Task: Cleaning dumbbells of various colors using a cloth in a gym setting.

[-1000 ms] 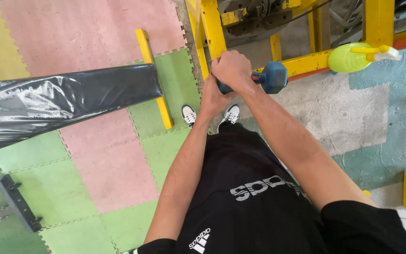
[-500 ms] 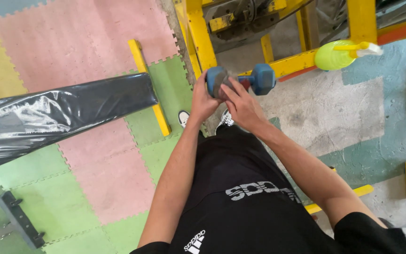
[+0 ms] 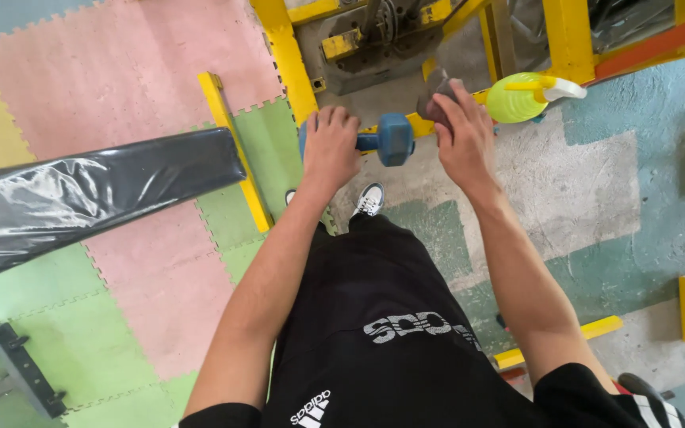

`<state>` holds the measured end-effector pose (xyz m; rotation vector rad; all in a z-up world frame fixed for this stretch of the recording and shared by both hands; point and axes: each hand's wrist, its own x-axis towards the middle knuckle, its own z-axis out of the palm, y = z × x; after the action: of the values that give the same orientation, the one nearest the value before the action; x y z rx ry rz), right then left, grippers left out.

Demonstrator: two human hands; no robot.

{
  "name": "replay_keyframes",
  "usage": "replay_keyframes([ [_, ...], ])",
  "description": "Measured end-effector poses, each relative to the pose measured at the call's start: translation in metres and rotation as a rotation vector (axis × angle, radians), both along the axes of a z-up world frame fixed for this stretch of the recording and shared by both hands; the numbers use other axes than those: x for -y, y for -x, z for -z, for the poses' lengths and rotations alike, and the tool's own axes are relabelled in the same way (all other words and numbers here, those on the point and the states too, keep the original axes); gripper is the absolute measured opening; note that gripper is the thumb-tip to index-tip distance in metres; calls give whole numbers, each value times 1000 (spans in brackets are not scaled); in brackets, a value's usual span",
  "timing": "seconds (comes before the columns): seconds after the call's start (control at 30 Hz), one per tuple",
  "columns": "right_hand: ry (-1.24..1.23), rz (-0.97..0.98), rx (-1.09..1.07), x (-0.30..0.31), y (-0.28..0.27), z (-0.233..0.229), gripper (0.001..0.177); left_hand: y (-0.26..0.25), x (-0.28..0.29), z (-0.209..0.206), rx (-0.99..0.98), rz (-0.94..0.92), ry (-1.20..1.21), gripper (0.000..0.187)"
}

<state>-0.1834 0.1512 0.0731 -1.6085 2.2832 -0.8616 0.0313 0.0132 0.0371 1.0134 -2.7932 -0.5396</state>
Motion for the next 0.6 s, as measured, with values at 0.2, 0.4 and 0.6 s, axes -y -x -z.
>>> replay_keyframes([
  [0.2, -139, -114, -224, -11, 26, 79, 47, 28, -12, 30, 236, 32, 78, 43],
  [0.4, -223, -199, -14, -16, 8, 77, 55, 26, -14, 36, 254, 40, 54, 44],
  [0.6, -258, -211, -54, -17, 8, 76, 53, 22, -11, 48, 169, 72, 115, 47],
])
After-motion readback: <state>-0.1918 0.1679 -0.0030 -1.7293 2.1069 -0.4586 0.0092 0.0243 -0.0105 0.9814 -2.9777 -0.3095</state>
